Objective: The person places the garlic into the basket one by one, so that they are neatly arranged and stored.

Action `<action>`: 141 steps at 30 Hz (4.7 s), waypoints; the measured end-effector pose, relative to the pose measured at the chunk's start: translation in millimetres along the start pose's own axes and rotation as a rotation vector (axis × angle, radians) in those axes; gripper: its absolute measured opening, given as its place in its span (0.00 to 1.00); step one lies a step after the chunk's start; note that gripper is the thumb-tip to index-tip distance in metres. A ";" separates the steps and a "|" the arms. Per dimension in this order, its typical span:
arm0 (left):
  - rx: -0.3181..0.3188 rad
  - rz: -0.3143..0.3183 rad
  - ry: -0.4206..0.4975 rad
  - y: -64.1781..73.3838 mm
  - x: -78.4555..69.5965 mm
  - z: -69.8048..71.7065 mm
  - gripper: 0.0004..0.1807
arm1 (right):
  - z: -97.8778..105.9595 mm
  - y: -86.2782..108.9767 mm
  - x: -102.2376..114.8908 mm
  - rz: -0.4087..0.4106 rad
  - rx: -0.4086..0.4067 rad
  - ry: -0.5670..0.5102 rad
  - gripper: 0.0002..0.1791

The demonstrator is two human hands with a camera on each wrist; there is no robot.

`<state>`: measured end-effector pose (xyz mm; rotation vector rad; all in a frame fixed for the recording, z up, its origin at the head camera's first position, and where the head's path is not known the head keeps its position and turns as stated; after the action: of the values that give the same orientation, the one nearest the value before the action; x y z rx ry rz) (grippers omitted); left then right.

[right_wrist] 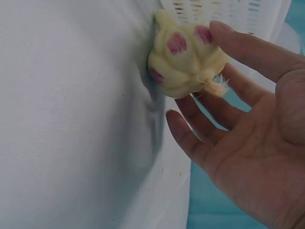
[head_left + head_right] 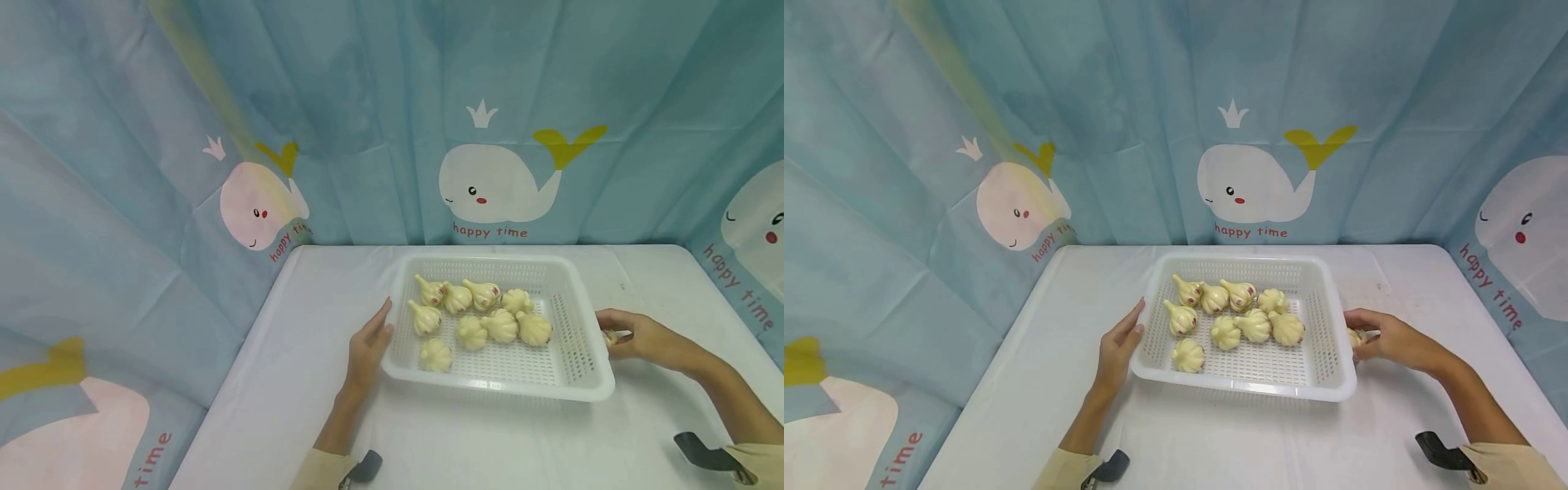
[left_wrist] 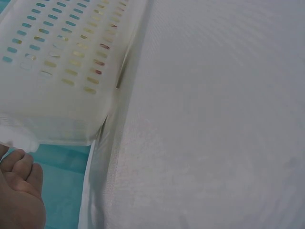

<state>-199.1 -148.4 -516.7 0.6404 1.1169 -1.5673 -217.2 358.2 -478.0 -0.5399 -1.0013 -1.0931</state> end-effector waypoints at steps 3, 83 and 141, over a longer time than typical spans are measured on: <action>0.000 0.001 -0.005 0.3 -0.7 0.4 0.25 | -2.1 0.8 -2.3 -0.014 0.003 0.004 0.34; 0.016 0.026 -0.029 0.9 -4.6 0.7 0.26 | 35.2 13.1 46.1 0.050 -0.262 -0.025 0.40; 0.024 0.031 0.007 -0.3 -3.4 -0.4 0.26 | -13.2 -80.2 152.7 0.227 0.020 -0.264 0.35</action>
<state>-198.5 -146.6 -513.9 0.6768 1.0907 -1.5549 -268.1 243.5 -359.0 -0.7763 -1.1478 -0.8226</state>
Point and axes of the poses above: each hand's wrist, its own y-axis away from the middle knuckle, its own z-axis out of the back of the hand, x = y × z, the point moved 2 cm from there along -y, towards the middle knuckle, and after that the axes turned 14 degrees about -y, right-handed, at the moved point
